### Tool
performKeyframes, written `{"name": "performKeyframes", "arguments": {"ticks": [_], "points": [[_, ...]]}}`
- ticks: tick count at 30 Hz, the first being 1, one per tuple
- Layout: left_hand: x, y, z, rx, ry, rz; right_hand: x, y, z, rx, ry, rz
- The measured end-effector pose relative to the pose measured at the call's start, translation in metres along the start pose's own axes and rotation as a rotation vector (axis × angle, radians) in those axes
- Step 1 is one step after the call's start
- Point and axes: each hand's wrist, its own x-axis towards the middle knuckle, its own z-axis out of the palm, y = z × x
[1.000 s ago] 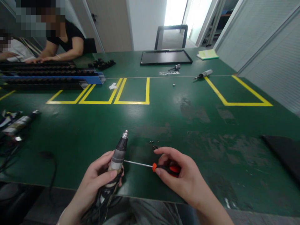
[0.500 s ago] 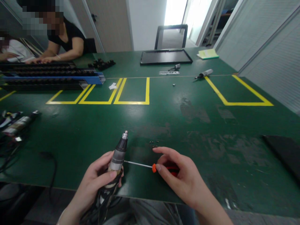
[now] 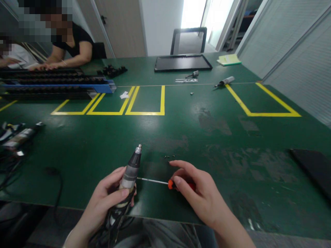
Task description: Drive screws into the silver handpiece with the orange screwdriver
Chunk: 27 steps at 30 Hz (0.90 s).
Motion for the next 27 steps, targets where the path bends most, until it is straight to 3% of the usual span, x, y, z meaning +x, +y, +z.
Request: {"name": "performKeyframes", "arguments": {"ticks": [6,13,24,27], "points": [[0.0004,-0.0009,0.0002,-0.029,-0.003,0.002,-0.0001,-0.0036,0.0009,-0.137,0.022,-0.030],[-0.0014,-0.0020,-0.0005,-0.036,-0.001,0.003,-0.0030,-0.0067,-0.0003,-0.065,0.076,-0.057],[-0.0008,0.0014,0.0011,-0.020,-0.017,0.000,0.0002,-0.0031,0.0002,-0.021,0.005,0.064],[0.0001,0.0003,0.0009,-0.024,-0.006,-0.006,-0.0011,-0.0022,0.0003,-0.060,0.030,0.032]]}}
